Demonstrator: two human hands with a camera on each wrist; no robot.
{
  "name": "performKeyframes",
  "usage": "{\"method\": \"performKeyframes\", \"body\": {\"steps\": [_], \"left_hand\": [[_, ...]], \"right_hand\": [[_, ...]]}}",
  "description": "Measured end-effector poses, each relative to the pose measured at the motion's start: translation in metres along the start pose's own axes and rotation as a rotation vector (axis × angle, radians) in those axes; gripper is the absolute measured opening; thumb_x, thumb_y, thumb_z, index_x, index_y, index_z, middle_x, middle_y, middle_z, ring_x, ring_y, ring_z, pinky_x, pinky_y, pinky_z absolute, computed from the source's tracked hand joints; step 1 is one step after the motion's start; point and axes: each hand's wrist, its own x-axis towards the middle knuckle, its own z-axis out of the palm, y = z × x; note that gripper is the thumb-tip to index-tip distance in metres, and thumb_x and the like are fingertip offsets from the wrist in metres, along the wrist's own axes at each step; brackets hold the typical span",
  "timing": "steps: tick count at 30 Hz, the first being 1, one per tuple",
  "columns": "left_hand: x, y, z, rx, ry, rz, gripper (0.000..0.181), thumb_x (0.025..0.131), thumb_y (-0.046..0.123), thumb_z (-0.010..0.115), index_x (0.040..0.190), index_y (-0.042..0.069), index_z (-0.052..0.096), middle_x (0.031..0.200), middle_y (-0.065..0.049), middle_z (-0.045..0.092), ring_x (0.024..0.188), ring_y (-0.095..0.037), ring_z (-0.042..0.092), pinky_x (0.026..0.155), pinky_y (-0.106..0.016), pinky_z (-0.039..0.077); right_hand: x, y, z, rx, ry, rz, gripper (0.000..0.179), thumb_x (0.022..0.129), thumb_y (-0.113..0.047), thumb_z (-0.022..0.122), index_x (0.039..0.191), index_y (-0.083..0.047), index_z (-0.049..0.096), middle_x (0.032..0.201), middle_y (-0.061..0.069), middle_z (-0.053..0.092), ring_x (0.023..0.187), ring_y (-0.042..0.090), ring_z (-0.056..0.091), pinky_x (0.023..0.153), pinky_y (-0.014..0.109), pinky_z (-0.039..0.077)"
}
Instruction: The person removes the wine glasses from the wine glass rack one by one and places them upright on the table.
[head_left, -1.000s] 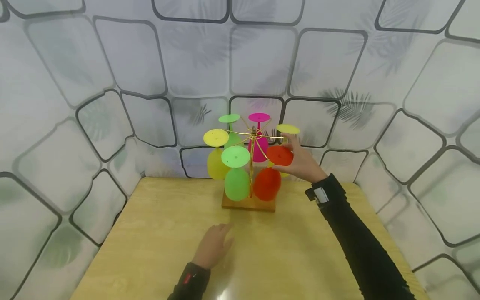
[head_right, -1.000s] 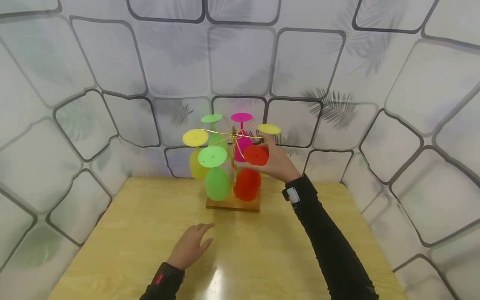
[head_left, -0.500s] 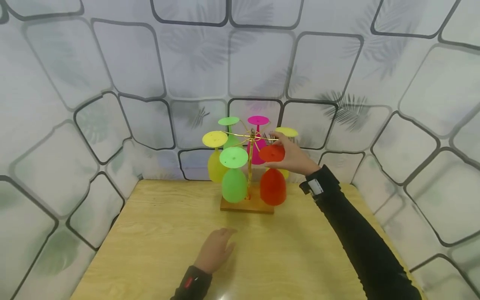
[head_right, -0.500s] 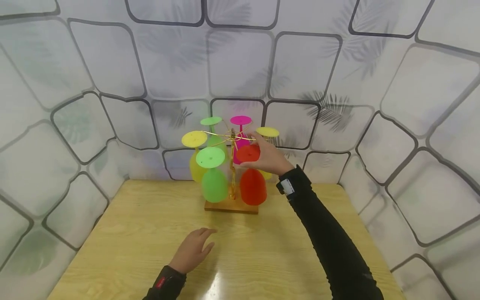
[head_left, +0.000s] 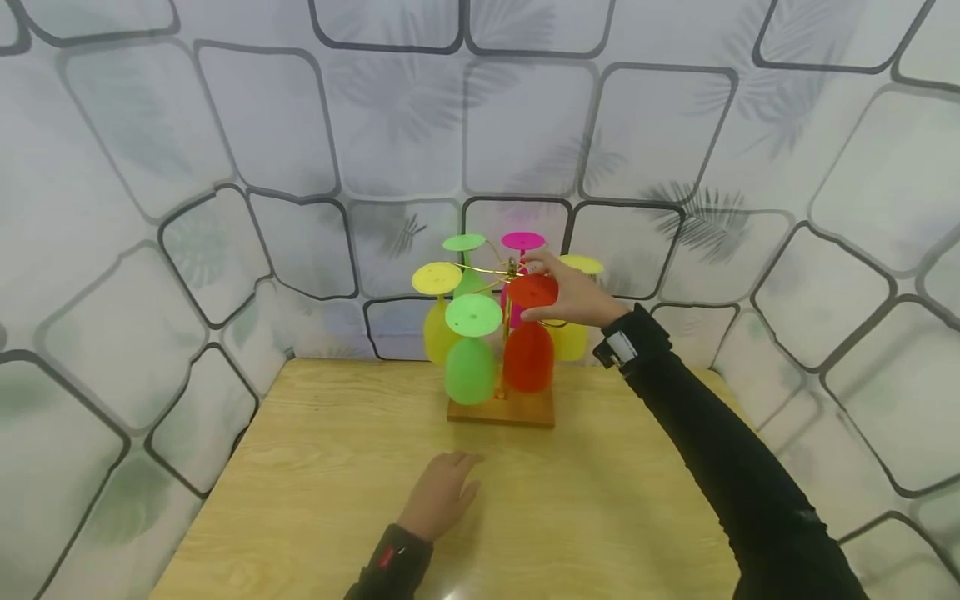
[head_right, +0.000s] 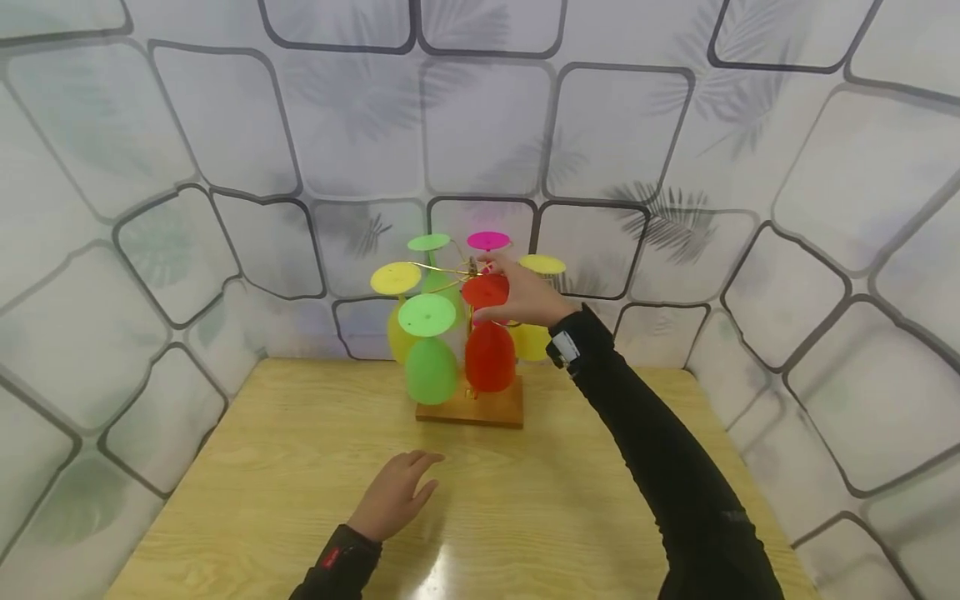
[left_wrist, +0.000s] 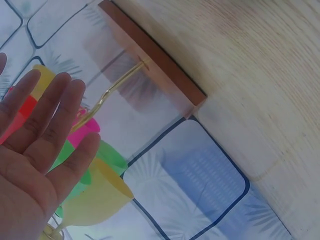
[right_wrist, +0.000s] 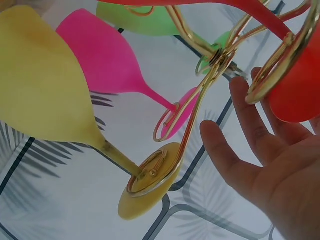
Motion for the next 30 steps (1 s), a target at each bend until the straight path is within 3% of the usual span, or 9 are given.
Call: {"method": "performKeyframes", "body": {"steps": [7,15,24,30], "left_hand": [[-0.003,0.004,0.007,-0.032,-0.008,-0.008,0.037,0.084,0.017,0.065,0.12,0.011,0.059,0.11,-0.006,0.067,0.101,-0.022,0.063,0.09,-0.04,0.052],[-0.007,0.004,0.005,0.007,0.016,0.016,0.035,0.083,0.016,0.067,0.116,0.009,0.061,0.109,-0.006,0.067,0.099,-0.023,0.063,0.089,-0.04,0.052],[-0.007,0.007,0.009,-0.021,-0.039,-0.01,0.034,0.084,0.017,0.065,0.117,0.009,0.061,0.111,-0.007,0.067,0.101,-0.024,0.063,0.089,-0.042,0.052],[-0.009,0.009,0.011,-0.035,-0.057,-0.018,0.034,0.083,0.018,0.066,0.116,0.009,0.061,0.108,-0.008,0.067,0.098,-0.024,0.063,0.087,-0.043,0.052]], "right_hand": [[0.002,0.015,-0.013,-0.039,0.027,0.063,0.081,0.078,-0.028,0.075,0.143,-0.013,0.027,0.135,0.018,0.048,0.112,0.034,0.056,0.092,0.048,0.052],[-0.01,0.031,-0.034,-0.078,0.061,0.132,0.08,0.08,-0.033,0.073,0.143,-0.016,0.027,0.135,0.021,0.045,0.111,0.037,0.054,0.093,0.051,0.05],[-0.052,0.055,-0.053,-0.133,0.039,0.169,0.081,0.083,-0.033,0.07,0.145,-0.01,0.024,0.136,0.024,0.044,0.11,0.038,0.055,0.093,0.054,0.049],[-0.079,0.076,-0.056,-0.279,-0.026,0.21,0.077,0.084,-0.03,0.069,0.144,-0.007,0.027,0.129,0.026,0.051,0.105,0.037,0.056,0.089,0.051,0.051]]}}
